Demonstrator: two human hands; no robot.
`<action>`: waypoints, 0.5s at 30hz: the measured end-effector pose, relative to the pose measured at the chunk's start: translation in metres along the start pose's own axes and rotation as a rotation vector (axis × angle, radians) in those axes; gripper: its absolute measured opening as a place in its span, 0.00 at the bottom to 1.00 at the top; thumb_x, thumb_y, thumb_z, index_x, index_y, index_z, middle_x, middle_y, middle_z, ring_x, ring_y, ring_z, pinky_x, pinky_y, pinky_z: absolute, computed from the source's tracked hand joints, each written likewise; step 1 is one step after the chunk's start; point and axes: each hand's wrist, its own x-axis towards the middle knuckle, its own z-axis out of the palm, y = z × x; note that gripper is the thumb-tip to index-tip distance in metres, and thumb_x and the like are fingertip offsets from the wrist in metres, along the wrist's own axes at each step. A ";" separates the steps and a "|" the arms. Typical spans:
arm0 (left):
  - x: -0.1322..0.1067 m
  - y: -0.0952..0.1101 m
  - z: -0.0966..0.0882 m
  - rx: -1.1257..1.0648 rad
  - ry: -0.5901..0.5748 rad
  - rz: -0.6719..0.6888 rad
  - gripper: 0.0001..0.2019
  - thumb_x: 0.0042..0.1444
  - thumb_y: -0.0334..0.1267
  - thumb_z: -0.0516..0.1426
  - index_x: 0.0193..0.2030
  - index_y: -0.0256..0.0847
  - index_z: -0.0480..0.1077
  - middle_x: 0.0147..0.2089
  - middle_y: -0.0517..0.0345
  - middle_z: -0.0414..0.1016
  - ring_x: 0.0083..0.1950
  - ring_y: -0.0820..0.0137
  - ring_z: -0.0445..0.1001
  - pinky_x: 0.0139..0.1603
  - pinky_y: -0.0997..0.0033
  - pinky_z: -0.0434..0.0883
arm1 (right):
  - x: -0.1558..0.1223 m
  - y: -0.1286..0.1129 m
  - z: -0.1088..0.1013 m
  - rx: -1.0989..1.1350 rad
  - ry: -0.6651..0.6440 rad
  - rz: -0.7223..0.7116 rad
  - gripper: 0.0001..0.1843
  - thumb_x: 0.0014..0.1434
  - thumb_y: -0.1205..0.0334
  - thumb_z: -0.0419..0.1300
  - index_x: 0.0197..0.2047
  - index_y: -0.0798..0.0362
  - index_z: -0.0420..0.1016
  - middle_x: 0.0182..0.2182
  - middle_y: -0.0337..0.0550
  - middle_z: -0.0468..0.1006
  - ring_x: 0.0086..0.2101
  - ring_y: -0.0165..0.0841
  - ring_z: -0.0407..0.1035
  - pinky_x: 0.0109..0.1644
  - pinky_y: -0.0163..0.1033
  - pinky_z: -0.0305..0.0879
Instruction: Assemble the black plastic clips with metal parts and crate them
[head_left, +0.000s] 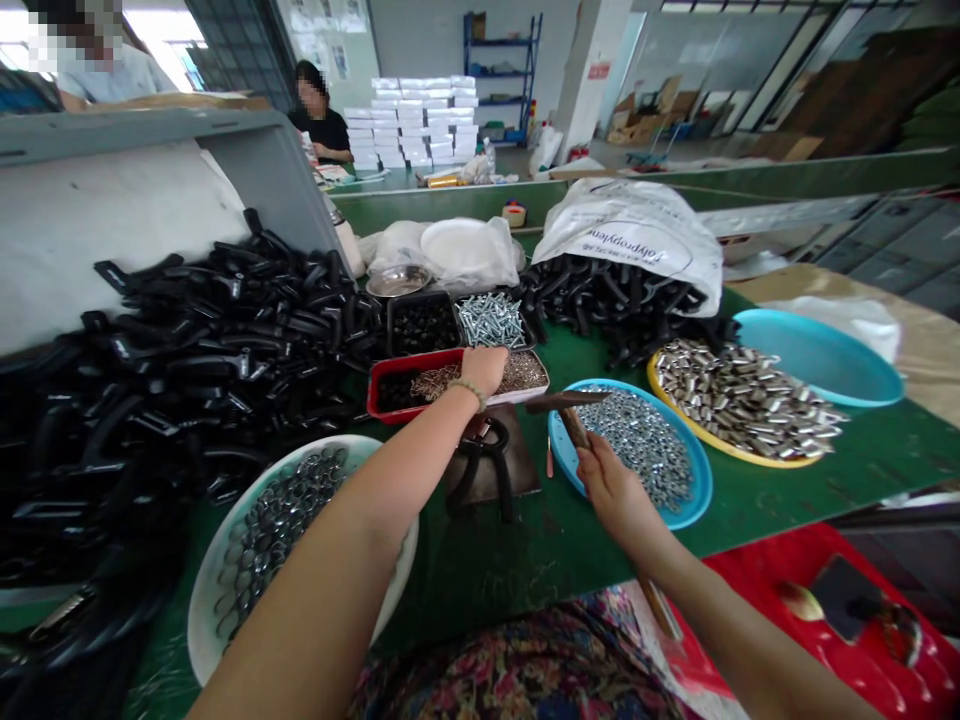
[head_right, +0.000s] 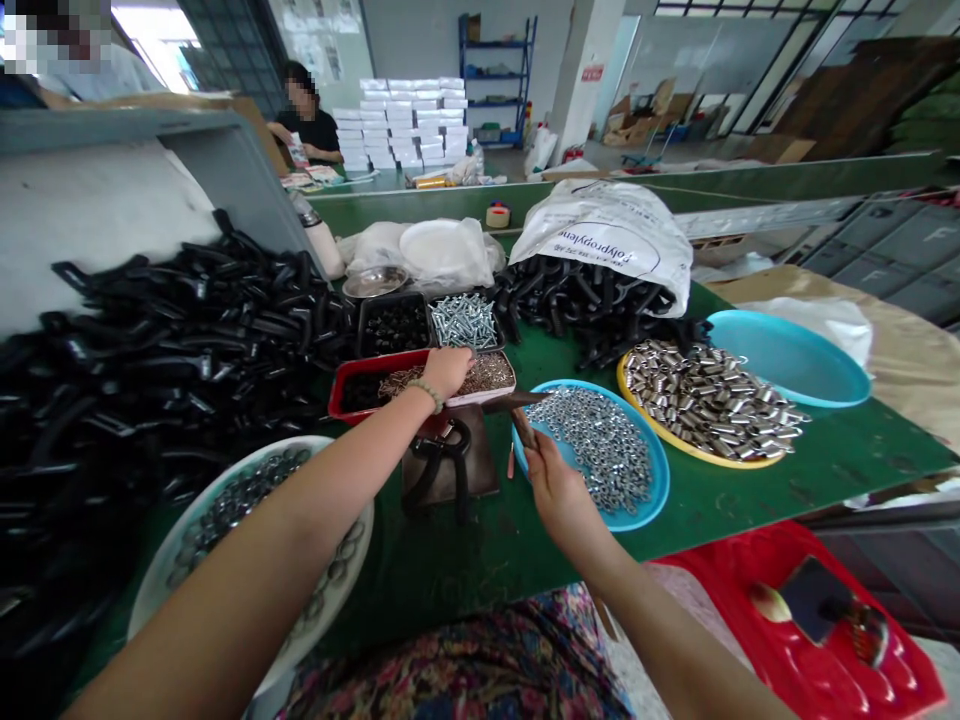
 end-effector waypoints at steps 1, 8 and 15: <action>0.000 -0.001 -0.001 -0.022 0.011 -0.010 0.14 0.63 0.38 0.48 0.40 0.36 0.73 0.39 0.46 0.76 0.47 0.61 0.72 0.50 0.61 0.62 | 0.001 0.001 0.001 0.011 -0.007 0.000 0.21 0.65 0.52 0.44 0.53 0.54 0.65 0.32 0.47 0.77 0.29 0.37 0.73 0.33 0.40 0.67; -0.042 -0.011 -0.013 -0.301 0.095 -0.010 0.13 0.61 0.39 0.51 0.43 0.34 0.72 0.44 0.49 0.78 0.45 0.68 0.75 0.50 0.71 0.66 | 0.001 0.006 0.008 0.061 -0.047 -0.020 0.20 0.65 0.52 0.43 0.53 0.54 0.63 0.28 0.43 0.74 0.25 0.35 0.69 0.30 0.39 0.65; -0.123 -0.018 -0.002 -0.972 0.038 -0.183 0.07 0.56 0.32 0.54 0.38 0.36 0.73 0.38 0.53 0.79 0.39 0.67 0.77 0.45 0.68 0.72 | -0.002 0.007 0.014 0.078 -0.092 -0.022 0.17 0.65 0.53 0.43 0.48 0.53 0.66 0.28 0.44 0.73 0.28 0.36 0.70 0.31 0.39 0.65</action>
